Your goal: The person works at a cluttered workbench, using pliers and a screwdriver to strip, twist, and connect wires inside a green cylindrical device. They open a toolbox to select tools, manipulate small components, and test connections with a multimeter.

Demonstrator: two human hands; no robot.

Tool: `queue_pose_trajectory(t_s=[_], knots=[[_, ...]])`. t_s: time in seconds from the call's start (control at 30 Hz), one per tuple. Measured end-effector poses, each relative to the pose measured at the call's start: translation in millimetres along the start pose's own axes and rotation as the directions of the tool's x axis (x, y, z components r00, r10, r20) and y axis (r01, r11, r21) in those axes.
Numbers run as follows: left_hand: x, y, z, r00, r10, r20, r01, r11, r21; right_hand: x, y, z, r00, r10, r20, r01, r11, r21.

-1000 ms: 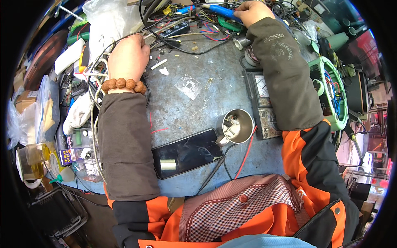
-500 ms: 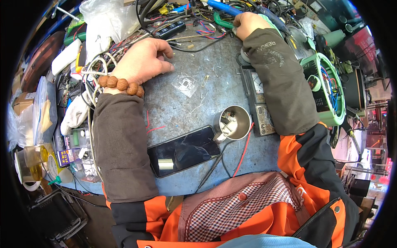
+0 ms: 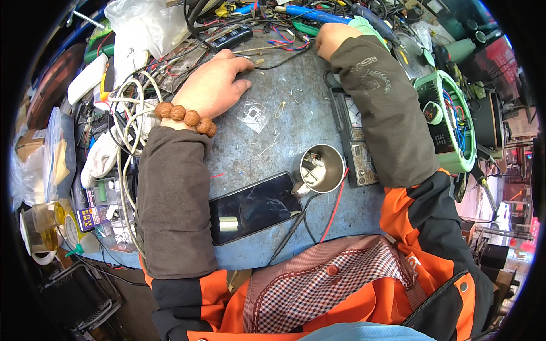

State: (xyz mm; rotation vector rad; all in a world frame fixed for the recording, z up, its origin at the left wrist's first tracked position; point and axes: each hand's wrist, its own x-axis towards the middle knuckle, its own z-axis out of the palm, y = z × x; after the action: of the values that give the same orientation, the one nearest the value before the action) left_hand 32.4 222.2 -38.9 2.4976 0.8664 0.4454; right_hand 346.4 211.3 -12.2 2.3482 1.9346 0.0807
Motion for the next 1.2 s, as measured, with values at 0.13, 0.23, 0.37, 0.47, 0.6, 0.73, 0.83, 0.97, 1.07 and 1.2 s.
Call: queue_pose_trajectory(t_s=[0.13,0.23,0.37,0.47,0.6,0.73,0.83,0.97,1.07,1.2], knots=[[1,0,4,0.999,-0.012,-0.046,0.012,1.000,-0.003,-4,4,6,0.998,-0.059,-0.028,0.063,0.988,0.140],[1,-4,2,0.997,-0.020,-0.079,0.019,1.000,-0.008,-2,4,12,0.992,-0.073,-0.100,0.095,0.968,0.232],[0,-10,4,0.991,-0.002,-0.135,0.009,0.999,0.049,1,5,11,0.990,-0.109,-0.085,0.129,0.947,0.295],[4,-10,4,0.994,-0.038,-0.106,0.042,0.998,0.038,-1,1,5,0.997,-0.073,-0.028,0.078,0.948,0.308],[5,-15,5,0.992,-0.002,-0.124,0.009,0.998,0.055,-1,-9,-1,0.998,-0.047,-0.031,0.053,0.976,0.211],[2,-15,4,0.994,-0.014,-0.109,0.021,0.998,0.057,3,-12,5,0.995,-0.056,-0.079,0.069,0.984,0.166],[3,-13,3,0.995,-0.026,-0.094,0.032,0.998,0.057,8,-5,12,0.995,-0.067,-0.075,0.078,0.983,0.166],[4,-11,2,0.996,-0.033,-0.082,0.037,0.998,0.041,10,2,19,0.994,-0.084,-0.072,0.094,0.984,0.153],[7,-14,5,0.998,-0.018,-0.063,0.019,1.000,0.016,-15,-8,-17,0.999,-0.011,-0.041,0.029,0.893,0.450],[-1,-20,-1,0.996,-0.067,-0.058,0.068,0.998,0.015,-73,-42,-87,0.991,-0.128,0.024,0.071,0.685,0.725]])
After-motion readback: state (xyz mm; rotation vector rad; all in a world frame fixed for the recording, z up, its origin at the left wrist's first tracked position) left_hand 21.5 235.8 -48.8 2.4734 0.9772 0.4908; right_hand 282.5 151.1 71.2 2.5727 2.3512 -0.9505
